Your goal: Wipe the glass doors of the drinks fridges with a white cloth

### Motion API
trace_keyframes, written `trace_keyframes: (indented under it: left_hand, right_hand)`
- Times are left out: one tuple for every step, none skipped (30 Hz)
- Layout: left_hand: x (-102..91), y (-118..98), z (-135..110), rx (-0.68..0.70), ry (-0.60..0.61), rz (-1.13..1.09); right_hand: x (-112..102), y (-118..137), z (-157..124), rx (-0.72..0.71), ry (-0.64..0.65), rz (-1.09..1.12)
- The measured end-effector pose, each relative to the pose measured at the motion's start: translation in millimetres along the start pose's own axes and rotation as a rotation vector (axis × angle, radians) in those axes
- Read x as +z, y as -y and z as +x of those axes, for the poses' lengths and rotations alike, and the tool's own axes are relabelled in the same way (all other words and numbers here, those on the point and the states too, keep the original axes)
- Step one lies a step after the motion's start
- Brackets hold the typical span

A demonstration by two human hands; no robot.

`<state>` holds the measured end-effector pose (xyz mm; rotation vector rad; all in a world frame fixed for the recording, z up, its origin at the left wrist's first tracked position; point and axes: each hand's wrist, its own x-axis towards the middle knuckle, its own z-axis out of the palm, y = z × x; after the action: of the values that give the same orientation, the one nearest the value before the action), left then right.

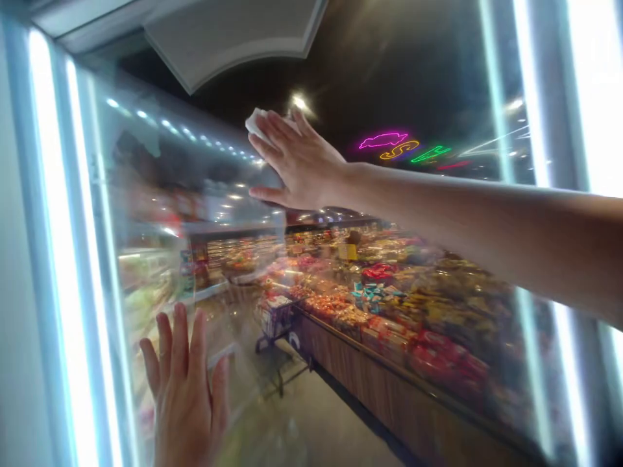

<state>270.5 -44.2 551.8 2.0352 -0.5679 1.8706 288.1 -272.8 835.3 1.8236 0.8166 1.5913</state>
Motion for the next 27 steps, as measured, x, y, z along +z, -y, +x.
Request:
trace_keyframes:
  left_hand:
    - [-4.3,11,-1,-0.003,-0.001,0.004]
    - [-8.5,23,-2,0.0,-0.001,0.005]
    - [-12.6,34,-3,0.003,-0.005,0.003]
    - [-16.7,44,-4,-0.001,-0.003,0.002]
    - [-20.8,55,-6,-0.007,0.0,0.004]
    - [-24.9,65,-8,-0.014,0.009,0.008]
    - [-28.9,75,-10,-0.019,0.018,0.013]
    - [-32.5,84,-12,-0.023,0.025,0.017]
    - [-35.6,92,-14,-0.025,0.03,0.02]
    - [-37.9,100,-15,-0.021,0.033,0.02]
    - [-39.3,107,-17,-0.019,0.028,0.017]
    - [-39.8,114,-18,-0.026,0.028,0.012]
    - [-39.4,119,-20,-0.036,0.028,0.006]
    - [-38.3,123,-21,-0.048,0.025,-0.001]
    - [-36.5,127,-22,-0.065,0.022,-0.01]
    - [-34.5,131,-24,-0.085,0.018,-0.02]
    - [-32.3,134,-25,-0.102,0.014,-0.026]
    - [-30.1,136,-25,-0.114,0.013,-0.03]
    - [-28.0,138,-26,-0.121,0.014,-0.03]
    - [-26.1,139,-26,-0.119,0.015,-0.03]
    - [-24.3,139,-26,-0.114,0.015,-0.03]
    - [-22.7,139,-26,-0.111,0.01,-0.032]
    - [-21.1,138,-25,-0.114,0.003,-0.039]
    - [-19.5,137,-24,-0.12,-0.001,-0.05]
    - [-17.9,135,-23,-0.127,-0.006,-0.061]
    - [-16.3,133,-23,-0.133,-0.011,-0.069]
    - [-14.4,130,-22,-0.136,-0.017,-0.072]
  right_hand:
    - [6,16,6,-0.024,-0.018,-0.003]
    - [14,41,4,-0.096,-0.029,0.003]
    - [22,72,-2,-0.227,-0.025,0.029]
    - [31,104,-9,-0.365,-0.008,0.06]
    - [40,132,-13,-0.473,0.024,0.099]
    - [47,151,-11,-0.545,0.055,0.122]
    - [53,162,-2,-0.546,0.074,0.128]
    - [57,163,15,-0.48,0.074,0.125]
    - [61,158,37,-0.385,0.067,0.116]
    - [63,150,60,-0.271,0.054,0.107]
    - [65,145,81,-0.177,0.043,0.1]
    - [67,145,97,-0.122,0.04,0.098]
    - [69,151,106,-0.115,0.048,0.1]
    - [72,164,109,-0.154,0.064,0.108]
    - [76,180,106,-0.231,0.088,0.121]
    - [80,197,102,-0.324,0.111,0.134]
    - [84,210,98,-0.397,0.122,0.144]
    - [87,216,99,-0.433,0.123,0.149]
    - [90,215,106,-0.431,0.115,0.149]
    - [92,208,117,-0.388,0.098,0.145]
    - [93,197,130,-0.317,0.078,0.137]
    - [93,187,143,-0.228,0.057,0.126]
    - [92,180,152,-0.149,0.039,0.115]
    - [91,180,154,-0.107,0.029,0.1]
    - [89,186,148,-0.115,0.031,0.078]
    - [86,198,135,-0.149,0.038,0.06]
    - [84,213,116,-0.287,0.067,0.012]
